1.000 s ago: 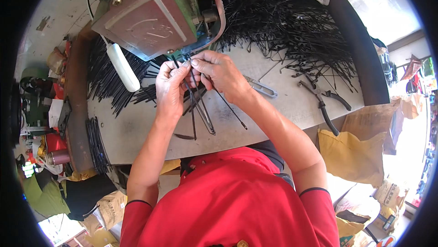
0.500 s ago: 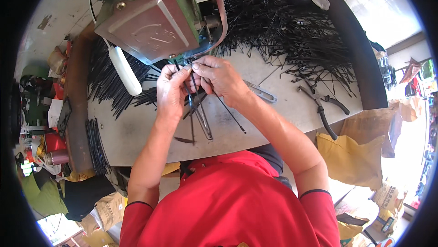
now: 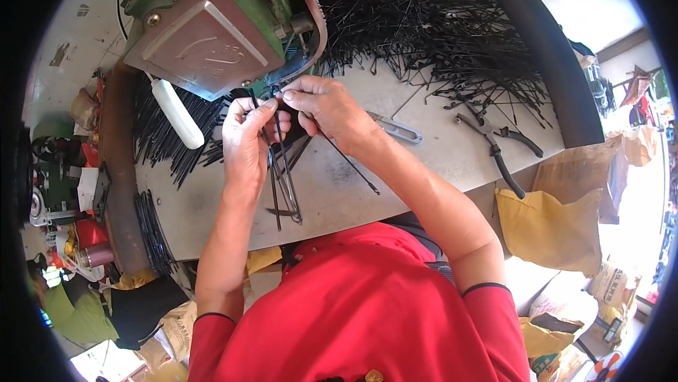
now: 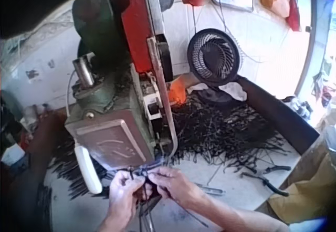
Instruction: The person repeatedly picks up thin black metal rods from a pile on a workbench. They insert each rod into a stationary bending machine, press a lever to bend the rod, and then remove the bent piece. The process is repeated continuously throughout the clip.
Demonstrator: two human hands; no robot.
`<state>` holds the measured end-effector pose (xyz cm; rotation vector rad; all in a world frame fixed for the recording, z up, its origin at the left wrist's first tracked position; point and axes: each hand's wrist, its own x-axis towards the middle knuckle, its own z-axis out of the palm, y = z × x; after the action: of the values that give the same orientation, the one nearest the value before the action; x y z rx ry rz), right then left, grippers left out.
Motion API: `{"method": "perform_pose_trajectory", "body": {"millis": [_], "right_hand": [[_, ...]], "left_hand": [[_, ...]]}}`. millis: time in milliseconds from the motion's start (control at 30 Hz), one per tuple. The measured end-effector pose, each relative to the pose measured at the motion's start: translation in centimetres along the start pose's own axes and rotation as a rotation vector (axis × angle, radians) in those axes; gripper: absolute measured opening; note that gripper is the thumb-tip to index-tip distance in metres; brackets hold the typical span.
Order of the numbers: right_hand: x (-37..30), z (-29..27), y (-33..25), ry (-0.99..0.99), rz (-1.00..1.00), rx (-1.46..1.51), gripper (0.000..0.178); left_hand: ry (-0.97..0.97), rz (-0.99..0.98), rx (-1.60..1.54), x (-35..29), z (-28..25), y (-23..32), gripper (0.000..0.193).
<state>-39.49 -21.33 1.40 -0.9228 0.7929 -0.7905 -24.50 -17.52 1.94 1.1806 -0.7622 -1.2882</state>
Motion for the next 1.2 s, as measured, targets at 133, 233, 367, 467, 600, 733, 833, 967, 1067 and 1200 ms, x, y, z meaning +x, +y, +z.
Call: {"method": "perform_pose_trajectory", "body": {"millis": [133, 233, 367, 467, 600, 733, 833, 967, 1067, 1200], "right_hand": [[-0.7, -0.1, 0.3, -0.006, 0.02, -0.018, 0.019], [-1.9, 0.7, 0.9, 0.061, -0.001, 0.023, 0.018], [-3.6, 1.0, 1.0, 0.14, -0.098, -0.083, 0.022], [-5.5, 1.0, 0.5, 0.207, -0.132, -0.397, 0.021], [-6.7, 2.0, 2.1, 0.268, -0.25, -0.653, 0.018], [-8.7, 0.3, 2.8, 0.253, -0.407, -0.902, 0.019], [-11.7, -4.6, 2.8, 0.485, -0.483, -1.153, 0.029], [-16.4, -12.2, 0.1, 0.95, -0.411, -1.587, 0.044], [-19.8, -14.9, 0.1, 1.029, -0.284, -1.762, 0.051], [-20.3, -14.9, 0.5, 0.961, -0.27, -1.779, 0.053]], "left_hand": [[0.007, -0.01, 0.041, -1.2, -0.2, 0.2, 0.021], [0.031, -0.056, 0.07, -2.0, 0.1, 0.0, 0.021], [0.048, -0.026, 0.112, -3.3, -0.5, -0.9, 0.035], [0.153, 0.231, 0.249, -4.0, 0.1, -2.6, 0.033], [-0.015, 0.1, 0.263, -4.0, 1.1, -2.1, 0.014], [0.05, -0.039, 0.245, -4.3, 2.0, -1.4, 0.013], [0.025, -0.066, 0.175, -4.4, 1.4, -2.1, 0.014], [-0.002, -0.24, -0.132, -3.9, -0.7, -2.6, 0.015], [-0.012, -0.138, -0.044, -3.9, 0.7, -3.1, 0.016], [-0.049, -0.107, -0.113, -4.6, 2.0, -3.1, 0.017]]}}
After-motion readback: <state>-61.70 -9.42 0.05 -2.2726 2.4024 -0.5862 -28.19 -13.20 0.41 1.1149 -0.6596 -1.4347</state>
